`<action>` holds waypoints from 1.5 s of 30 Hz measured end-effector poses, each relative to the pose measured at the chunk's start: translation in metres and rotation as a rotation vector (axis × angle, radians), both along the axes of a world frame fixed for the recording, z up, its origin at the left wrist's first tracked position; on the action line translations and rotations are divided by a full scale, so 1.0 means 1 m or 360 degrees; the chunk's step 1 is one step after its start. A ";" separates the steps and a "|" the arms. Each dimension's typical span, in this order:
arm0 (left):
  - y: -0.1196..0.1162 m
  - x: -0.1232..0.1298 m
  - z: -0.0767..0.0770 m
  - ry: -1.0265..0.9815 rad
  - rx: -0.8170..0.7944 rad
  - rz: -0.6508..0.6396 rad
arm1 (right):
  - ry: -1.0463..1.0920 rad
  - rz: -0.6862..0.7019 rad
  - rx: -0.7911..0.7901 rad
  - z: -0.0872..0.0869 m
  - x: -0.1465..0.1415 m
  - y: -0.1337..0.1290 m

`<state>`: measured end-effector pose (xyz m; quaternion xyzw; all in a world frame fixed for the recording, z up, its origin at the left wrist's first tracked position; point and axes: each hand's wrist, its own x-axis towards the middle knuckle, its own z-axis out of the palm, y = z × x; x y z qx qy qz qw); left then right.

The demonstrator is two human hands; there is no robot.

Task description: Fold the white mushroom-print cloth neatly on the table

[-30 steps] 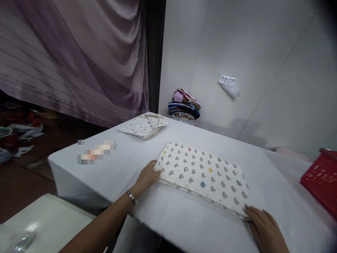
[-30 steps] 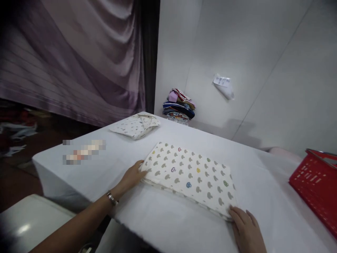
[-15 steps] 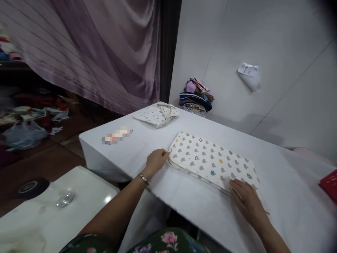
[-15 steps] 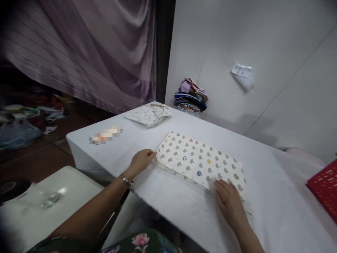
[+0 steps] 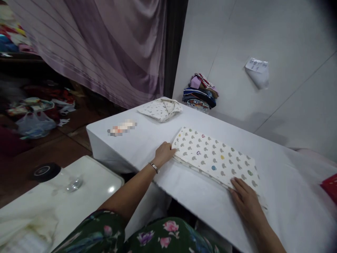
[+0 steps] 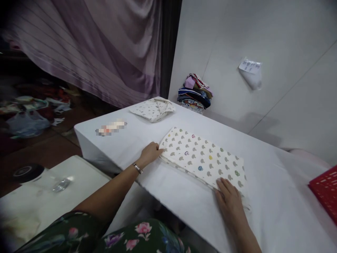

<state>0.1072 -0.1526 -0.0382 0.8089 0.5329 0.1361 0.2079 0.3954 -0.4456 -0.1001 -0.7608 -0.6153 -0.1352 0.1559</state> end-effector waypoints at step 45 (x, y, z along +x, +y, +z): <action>-0.042 0.057 -0.011 -0.0195 0.0494 -0.1161 | 0.0487 -0.0213 -0.0004 0.039 0.013 -0.018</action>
